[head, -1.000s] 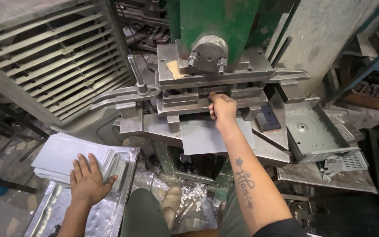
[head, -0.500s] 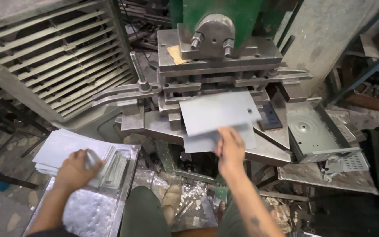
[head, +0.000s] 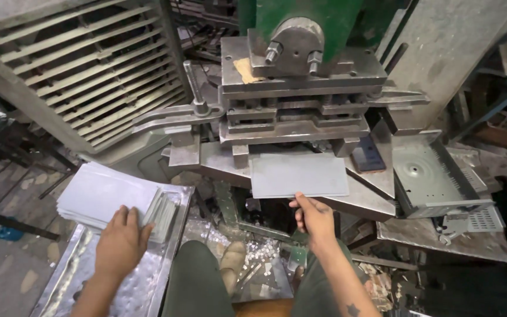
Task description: Placing metal sheets into a stamping machine, processing them, and stacking the results.
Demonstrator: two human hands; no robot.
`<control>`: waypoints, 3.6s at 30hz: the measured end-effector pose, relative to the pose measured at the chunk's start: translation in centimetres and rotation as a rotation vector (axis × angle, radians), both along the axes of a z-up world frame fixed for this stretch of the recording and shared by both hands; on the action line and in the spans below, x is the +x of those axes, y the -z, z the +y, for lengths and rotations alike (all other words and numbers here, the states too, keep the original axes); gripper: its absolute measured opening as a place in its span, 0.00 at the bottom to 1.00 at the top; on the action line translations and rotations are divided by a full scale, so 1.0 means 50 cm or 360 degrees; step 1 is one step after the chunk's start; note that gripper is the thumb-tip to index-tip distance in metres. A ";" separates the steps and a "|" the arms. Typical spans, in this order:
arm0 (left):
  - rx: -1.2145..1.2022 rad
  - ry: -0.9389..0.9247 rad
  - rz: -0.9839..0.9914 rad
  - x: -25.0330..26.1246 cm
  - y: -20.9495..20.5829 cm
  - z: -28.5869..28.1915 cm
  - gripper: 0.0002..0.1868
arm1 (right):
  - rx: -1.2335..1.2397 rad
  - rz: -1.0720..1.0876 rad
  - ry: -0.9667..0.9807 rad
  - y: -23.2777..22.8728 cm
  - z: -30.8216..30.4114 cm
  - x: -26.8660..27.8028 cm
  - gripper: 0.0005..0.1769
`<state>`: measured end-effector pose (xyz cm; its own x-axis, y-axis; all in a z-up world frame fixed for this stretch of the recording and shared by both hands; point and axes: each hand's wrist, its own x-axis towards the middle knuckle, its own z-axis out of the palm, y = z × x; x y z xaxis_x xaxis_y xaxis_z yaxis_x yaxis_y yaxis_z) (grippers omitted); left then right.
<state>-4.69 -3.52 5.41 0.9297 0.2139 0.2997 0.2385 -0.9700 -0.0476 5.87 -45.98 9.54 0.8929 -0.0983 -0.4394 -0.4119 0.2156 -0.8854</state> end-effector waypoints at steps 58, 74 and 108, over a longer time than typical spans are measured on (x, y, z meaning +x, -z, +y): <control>-0.2227 -0.0580 -0.0264 0.184 -0.081 -0.049 0.18 | -0.0406 -0.0208 0.0475 -0.127 0.135 0.352 0.03; -0.0218 -0.0332 0.0582 0.103 0.115 0.071 0.58 | -0.0043 -0.0287 0.0313 -0.189 0.124 0.267 0.13; -0.0365 -0.0229 -0.0212 0.005 -0.380 0.185 0.22 | 0.0157 -0.0034 -0.0002 0.044 -0.035 0.006 0.15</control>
<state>-4.42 5.74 24.43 0.8409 0.4166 0.3455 0.3636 -0.9077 0.2095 6.18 -47.75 7.33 0.9022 -0.0547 -0.4279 -0.3936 0.3017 -0.8684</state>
